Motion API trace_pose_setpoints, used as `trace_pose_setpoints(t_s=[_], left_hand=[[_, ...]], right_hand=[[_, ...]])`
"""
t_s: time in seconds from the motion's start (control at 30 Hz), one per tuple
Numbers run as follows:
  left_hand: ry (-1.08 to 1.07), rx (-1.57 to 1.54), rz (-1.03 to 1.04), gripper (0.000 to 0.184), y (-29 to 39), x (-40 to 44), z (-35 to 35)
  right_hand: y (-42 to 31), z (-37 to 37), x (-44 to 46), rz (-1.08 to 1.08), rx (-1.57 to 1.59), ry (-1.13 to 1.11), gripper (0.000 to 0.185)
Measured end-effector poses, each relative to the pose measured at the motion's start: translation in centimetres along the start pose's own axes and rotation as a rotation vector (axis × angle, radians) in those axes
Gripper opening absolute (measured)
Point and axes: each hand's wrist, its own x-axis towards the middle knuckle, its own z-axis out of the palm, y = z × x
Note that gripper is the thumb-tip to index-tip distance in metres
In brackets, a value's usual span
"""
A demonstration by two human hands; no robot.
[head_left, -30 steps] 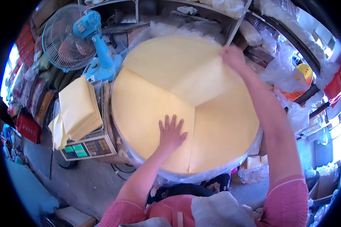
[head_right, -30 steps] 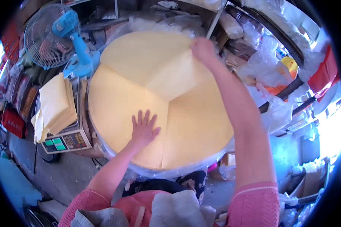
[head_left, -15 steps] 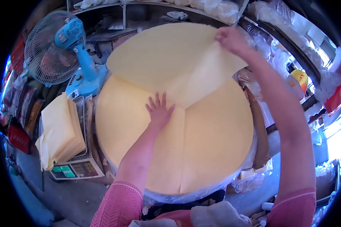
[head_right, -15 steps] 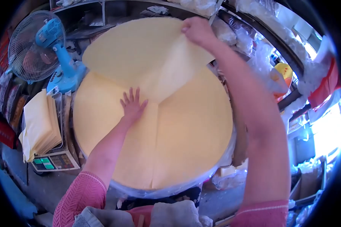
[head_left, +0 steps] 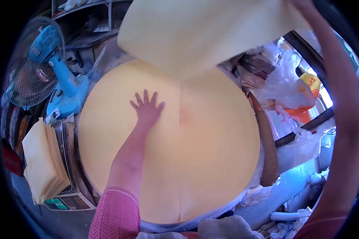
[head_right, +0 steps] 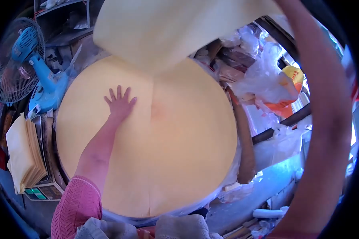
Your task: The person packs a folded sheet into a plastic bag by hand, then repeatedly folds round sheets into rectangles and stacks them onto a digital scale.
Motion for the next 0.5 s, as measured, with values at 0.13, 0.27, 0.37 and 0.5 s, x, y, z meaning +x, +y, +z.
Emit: trace_pose_setpoints(t_s=[0.13,0.27,0.37,0.5], left_hand=[[-0.039,-0.004,-0.013,0.065,-0.3,-0.1,-0.3],[-0.424,-0.024,-0.126,0.074,2.1,1.8,-5.2],[0.004,-0.754,-0.069,0.092,1.8,3.2,-1.8],[0.514,-1.118,-0.105,0.099,4.4,-0.3,-5.7]], right_hand=[[-7.0,-10.4,1.1,-0.006,-0.113,0.386,0.025],[-10.0,-18.0,-0.7,0.036,0.073,0.518,0.038],[-9.1,-21.4,-6.6,-0.033,-0.111,0.394,0.016],[-8.6,-21.6,-25.8,-0.058,-0.447,-0.024,0.022]])
